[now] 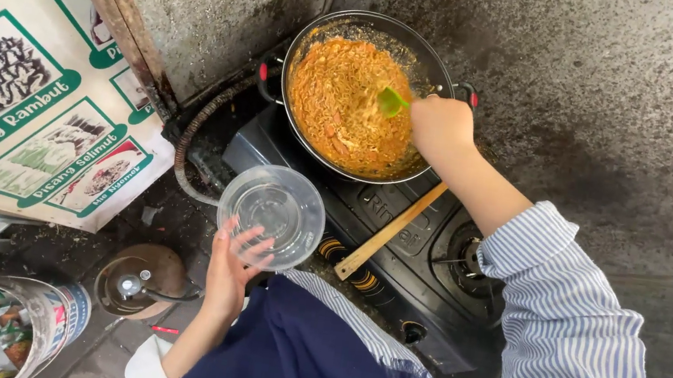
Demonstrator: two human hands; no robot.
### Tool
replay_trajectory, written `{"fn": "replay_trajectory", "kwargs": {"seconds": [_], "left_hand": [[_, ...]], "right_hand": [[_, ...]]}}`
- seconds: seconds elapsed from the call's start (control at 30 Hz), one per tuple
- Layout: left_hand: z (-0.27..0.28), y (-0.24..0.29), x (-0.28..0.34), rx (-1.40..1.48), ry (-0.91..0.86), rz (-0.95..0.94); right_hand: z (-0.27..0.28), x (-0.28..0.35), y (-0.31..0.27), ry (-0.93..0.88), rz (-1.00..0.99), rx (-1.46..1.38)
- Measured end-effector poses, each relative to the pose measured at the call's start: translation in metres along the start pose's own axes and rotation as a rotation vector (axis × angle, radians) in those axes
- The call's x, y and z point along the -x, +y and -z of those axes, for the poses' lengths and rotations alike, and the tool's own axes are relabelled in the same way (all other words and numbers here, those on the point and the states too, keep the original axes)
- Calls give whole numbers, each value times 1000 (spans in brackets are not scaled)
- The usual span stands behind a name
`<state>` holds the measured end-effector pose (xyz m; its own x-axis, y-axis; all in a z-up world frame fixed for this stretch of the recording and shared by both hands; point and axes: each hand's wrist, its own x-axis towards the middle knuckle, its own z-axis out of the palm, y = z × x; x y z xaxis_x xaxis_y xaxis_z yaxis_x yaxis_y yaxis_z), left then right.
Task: Portioning cooked noodles from a large frying pan into small plastic containers using a ladle.
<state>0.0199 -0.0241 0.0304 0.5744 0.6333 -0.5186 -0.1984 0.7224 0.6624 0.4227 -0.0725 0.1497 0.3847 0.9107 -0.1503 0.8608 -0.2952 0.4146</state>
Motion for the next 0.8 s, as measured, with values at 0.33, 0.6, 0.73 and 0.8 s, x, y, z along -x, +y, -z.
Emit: {"fn": "replay_trajectory", "kwargs": {"seconds": [0.33, 0.6, 0.73, 0.8], "left_hand": [[-14, -28, 11, 56, 114, 118], [-1, -24, 25, 50, 199, 168], [3, -15, 19, 68, 230, 172], [-2, -3, 18, 54, 202, 158]], "right_hand": [[-100, -63, 30, -174, -292, 13], [-111, -129, 27, -189, -340, -1071], [-69, -111, 37, -333, -293, -1222], [-57, -95, 46, -357, -200, -1115]]}}
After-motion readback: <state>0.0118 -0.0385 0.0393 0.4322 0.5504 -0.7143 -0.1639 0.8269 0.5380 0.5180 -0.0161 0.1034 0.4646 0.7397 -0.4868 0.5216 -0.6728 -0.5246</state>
